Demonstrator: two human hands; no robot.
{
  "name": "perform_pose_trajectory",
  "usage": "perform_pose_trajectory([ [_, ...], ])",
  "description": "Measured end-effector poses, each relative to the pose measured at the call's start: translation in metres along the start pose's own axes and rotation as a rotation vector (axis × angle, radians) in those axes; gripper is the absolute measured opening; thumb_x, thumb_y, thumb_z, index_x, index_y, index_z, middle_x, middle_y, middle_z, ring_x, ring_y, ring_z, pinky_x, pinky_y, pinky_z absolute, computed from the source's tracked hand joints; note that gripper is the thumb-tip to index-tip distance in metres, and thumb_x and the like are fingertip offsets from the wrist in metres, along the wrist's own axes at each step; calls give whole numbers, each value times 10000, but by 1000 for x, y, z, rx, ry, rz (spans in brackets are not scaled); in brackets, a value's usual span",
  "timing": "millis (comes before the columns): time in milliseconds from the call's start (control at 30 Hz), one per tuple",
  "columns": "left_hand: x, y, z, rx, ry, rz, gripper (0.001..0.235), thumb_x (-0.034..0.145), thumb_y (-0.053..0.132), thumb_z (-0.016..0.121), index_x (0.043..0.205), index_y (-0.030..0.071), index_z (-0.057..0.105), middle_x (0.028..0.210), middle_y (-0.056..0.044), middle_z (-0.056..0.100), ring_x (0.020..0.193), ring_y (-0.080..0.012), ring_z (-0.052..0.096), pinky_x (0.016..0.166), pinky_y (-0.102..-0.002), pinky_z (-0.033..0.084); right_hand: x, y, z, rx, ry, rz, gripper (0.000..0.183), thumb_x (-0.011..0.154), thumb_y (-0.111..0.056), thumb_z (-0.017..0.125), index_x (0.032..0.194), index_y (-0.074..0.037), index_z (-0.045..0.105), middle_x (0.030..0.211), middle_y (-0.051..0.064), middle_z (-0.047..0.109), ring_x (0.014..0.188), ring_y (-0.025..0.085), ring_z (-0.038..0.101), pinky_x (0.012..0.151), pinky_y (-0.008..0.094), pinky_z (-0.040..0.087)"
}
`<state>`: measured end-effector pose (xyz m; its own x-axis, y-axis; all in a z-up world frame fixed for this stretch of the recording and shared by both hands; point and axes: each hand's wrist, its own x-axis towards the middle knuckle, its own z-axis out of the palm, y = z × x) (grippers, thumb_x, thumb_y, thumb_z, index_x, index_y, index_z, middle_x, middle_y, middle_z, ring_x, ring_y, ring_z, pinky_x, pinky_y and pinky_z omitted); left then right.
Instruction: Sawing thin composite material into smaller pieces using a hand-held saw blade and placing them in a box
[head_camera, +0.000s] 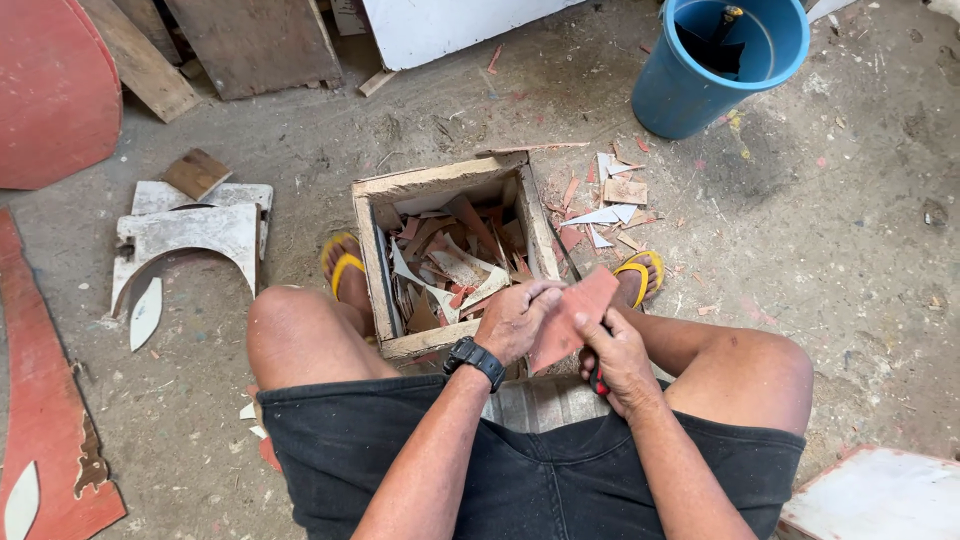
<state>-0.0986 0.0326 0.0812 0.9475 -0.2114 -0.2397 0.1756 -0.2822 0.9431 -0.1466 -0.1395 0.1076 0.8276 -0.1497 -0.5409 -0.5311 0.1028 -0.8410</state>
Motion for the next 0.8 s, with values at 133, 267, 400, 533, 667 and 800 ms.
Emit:
perform_pose_trajectory([
  [133,-4,11,-6,-90,-98,17,299,1038,361,544,1238,259,741,1167,-156,755,1211,-408,651,1045,-517,513,24,11,-12,153,16,30,284,948,-300,739,1138,-112,644,684,73,555,443,163,566,363,277,495],
  [267,2,12,-2,-594,10,-283,760,978,543,611,1578,157,349,1275,-222,576,1082,-332,591,907,-444,520,45,25,-34,379,89,75,223,956,-267,738,1140,-186,643,752,61,668,439,122,556,429,267,477],
  [400,3,19,12,-934,129,-457,939,925,657,632,1593,112,260,1152,-230,680,857,-216,744,697,-284,632,54,16,-43,586,159,38,169,996,-272,699,1152,-245,639,871,44,701,512,101,546,544,249,474],
  [533,-1,10,36,-920,20,-495,912,952,679,586,1565,71,294,1232,-269,665,913,-238,752,726,-284,645,52,4,-44,674,218,8,165,1004,-253,681,1164,-251,639,927,77,709,562,129,563,603,279,491],
  [667,5,-2,53,-596,-55,-371,690,963,508,681,1500,126,475,1244,-212,692,1073,-276,713,870,-404,592,48,17,-39,647,189,21,155,972,-204,732,1011,-180,584,903,104,692,585,179,637,553,297,535],
  [800,15,-15,48,-621,141,-340,370,1038,344,606,1315,100,608,1128,-146,716,982,-227,720,823,-351,606,37,19,-26,471,123,48,154,942,-157,760,1006,-118,626,895,162,710,550,182,642,484,331,544],
])
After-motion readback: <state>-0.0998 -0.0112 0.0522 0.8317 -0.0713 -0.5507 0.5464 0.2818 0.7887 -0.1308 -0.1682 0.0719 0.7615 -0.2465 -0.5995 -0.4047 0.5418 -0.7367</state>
